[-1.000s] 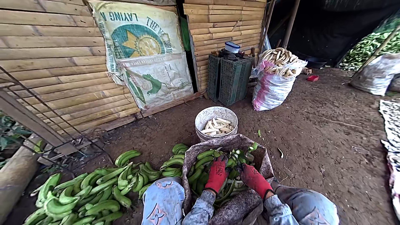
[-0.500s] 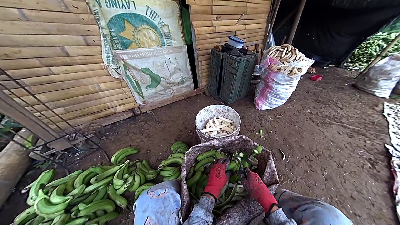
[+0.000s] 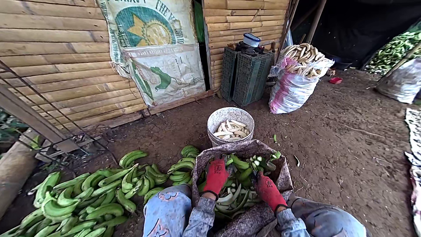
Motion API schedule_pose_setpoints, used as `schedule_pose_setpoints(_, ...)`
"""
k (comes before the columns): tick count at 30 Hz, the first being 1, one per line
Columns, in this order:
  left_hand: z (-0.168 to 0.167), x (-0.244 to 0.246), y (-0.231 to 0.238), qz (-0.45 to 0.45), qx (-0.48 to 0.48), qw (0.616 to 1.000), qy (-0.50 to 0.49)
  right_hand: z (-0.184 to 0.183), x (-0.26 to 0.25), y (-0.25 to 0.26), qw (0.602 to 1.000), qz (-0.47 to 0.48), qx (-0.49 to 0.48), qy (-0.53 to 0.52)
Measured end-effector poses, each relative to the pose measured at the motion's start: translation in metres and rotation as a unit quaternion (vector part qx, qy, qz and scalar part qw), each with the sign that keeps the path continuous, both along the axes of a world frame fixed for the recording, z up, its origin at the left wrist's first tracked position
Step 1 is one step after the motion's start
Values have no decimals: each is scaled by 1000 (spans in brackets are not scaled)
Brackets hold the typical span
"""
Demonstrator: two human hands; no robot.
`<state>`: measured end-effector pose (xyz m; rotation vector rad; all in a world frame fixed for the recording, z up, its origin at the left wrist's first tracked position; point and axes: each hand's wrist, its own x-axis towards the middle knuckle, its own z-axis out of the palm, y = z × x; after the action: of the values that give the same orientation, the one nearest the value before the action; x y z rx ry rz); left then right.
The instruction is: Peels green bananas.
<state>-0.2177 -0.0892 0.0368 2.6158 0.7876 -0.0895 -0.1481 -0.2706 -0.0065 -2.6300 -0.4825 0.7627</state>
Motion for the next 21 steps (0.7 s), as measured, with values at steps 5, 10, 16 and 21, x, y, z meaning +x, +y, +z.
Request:
schedule_pose_setpoints(5,-22,32,-4,-186,33,980,61,5,-6,3,999,-3,34,18)
schedule_pose_setpoints(10,-46,41,-7,-252,25,964,80,10,-3,-1,997,2,56,45)
schedule_pose_setpoints(16,-44,34,-26,-261,57,957,111,23,-3,9,998,39,-50,22)
schedule_pose_setpoints(21,-34,32,-41,-251,106,949,161,31,-2,15,994,53,-92,7)
